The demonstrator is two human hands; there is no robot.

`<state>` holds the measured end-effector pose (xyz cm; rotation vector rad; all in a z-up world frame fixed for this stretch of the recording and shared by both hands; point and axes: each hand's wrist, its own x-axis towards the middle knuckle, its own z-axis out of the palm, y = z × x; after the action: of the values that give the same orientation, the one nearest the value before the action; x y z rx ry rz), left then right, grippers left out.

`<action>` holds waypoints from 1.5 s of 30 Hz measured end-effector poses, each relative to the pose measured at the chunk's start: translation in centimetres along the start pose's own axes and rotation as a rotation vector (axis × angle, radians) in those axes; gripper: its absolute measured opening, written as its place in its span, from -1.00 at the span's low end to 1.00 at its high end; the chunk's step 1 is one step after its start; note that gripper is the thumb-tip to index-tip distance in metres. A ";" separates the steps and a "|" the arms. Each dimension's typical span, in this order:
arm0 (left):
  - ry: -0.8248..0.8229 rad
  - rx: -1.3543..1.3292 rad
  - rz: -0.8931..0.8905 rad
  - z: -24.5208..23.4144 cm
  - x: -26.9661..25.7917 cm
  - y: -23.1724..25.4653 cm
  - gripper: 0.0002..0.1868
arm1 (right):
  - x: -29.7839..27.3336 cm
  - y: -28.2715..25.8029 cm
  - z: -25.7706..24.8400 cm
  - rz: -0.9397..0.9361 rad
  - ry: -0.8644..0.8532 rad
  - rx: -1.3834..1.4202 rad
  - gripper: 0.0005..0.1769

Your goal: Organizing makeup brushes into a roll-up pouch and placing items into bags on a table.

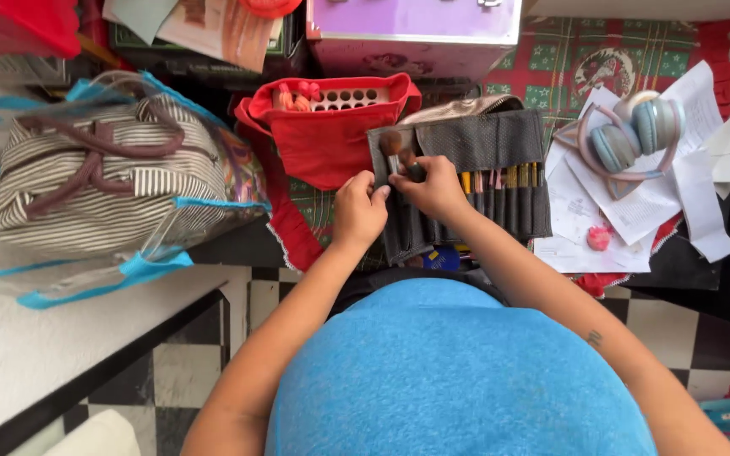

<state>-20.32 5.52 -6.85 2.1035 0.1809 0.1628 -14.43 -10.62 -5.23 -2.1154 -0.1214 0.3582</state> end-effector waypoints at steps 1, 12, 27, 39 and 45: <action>0.007 0.002 -0.004 0.2 -0.7 -0.5 -0.73 | -0.7 0.7 0.1 -0.004 -0.007 0.000 -0.69; 0.093 0.389 0.410 -1.2 0.1 5.6 -0.60 | -5.6 7.8 -5.2 -0.425 0.199 -0.342 -0.57; -0.269 0.230 0.387 7.1 13.2 7.0 -0.80 | -4.1 6.5 -5.9 -0.503 0.440 -0.150 -0.22; -0.250 0.134 0.174 5.5 14.1 9.6 -0.76 | 0.5 1.6 -9.7 -0.104 -0.081 -0.081 -0.16; -0.222 0.098 0.216 5.9 14.1 9.6 -0.79 | 2.7 2.8 -9.7 -0.137 -0.189 -0.199 -0.22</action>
<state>-4.77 -1.53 -0.97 2.2178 -0.1746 0.0485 -9.13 -19.33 -3.24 -2.2498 -0.4262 0.4802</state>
